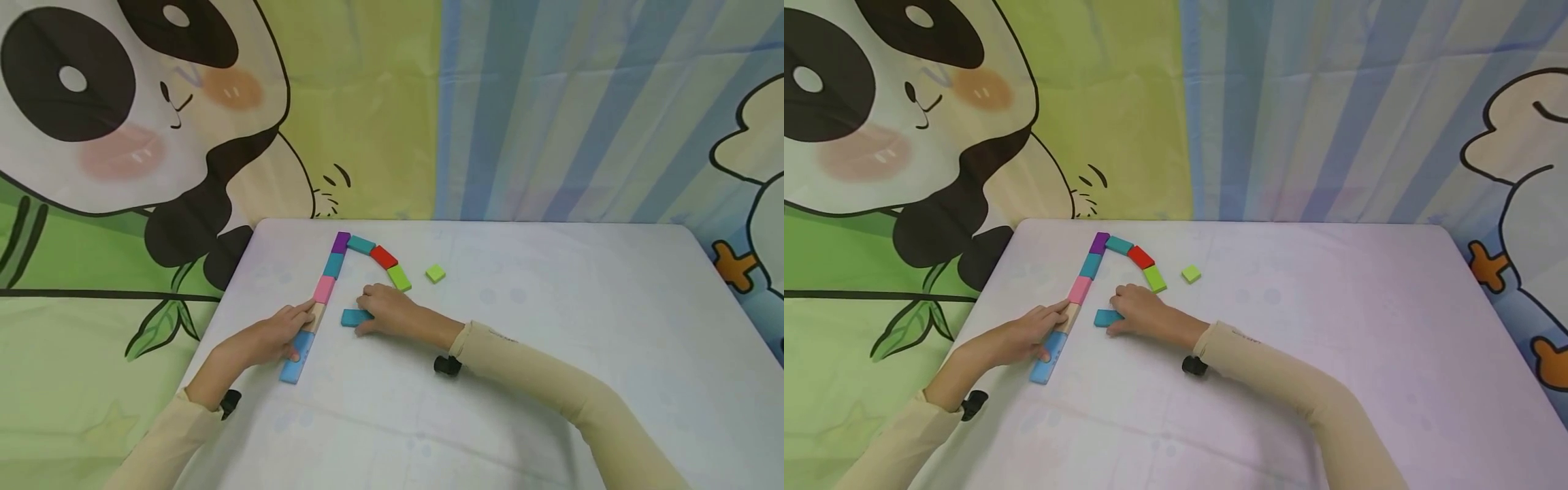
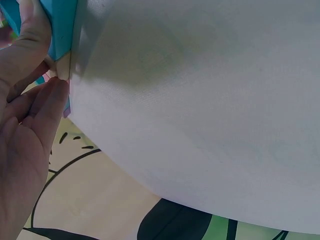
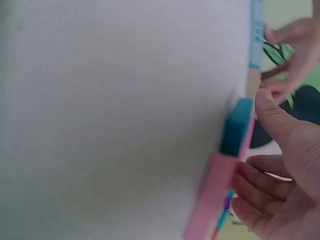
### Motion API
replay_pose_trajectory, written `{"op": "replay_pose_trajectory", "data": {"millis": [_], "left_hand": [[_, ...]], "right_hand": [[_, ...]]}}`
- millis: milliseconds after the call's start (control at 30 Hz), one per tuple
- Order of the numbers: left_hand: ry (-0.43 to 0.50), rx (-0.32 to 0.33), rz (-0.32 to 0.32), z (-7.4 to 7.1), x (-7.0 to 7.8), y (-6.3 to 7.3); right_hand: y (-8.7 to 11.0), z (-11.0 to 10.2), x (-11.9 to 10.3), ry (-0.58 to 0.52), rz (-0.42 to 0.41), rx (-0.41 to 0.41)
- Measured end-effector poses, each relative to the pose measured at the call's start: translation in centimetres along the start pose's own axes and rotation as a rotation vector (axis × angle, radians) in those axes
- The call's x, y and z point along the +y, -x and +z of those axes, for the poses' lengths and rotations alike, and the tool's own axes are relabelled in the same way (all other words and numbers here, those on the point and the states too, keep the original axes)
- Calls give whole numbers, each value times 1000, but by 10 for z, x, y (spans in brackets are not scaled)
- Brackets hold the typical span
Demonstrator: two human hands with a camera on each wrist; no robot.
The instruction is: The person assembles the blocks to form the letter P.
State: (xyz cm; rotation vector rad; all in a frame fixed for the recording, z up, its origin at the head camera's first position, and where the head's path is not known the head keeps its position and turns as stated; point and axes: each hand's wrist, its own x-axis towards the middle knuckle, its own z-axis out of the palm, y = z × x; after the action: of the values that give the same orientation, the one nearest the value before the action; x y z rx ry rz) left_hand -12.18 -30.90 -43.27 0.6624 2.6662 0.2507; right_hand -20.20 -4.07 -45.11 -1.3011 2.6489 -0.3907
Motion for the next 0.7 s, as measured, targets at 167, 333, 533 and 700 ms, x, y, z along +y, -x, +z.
{"op": "replay_pose_trajectory", "data": {"millis": [167, 333, 533, 700], "left_hand": [[-5, 15, 24, 1, -1, 1], [-16, 31, 40, 2, -2, 2], [-29, 35, 47, 1, -3, 3], [-21, 36, 49, 1, 0, 3]], "right_hand": [[13, -30, 35, -12, 165, 93], [37, -41, 86, 24, 306, 12], [53, -36, 114, -9, 248, -28], [46, -37, 103, -80, 236, 89]]}}
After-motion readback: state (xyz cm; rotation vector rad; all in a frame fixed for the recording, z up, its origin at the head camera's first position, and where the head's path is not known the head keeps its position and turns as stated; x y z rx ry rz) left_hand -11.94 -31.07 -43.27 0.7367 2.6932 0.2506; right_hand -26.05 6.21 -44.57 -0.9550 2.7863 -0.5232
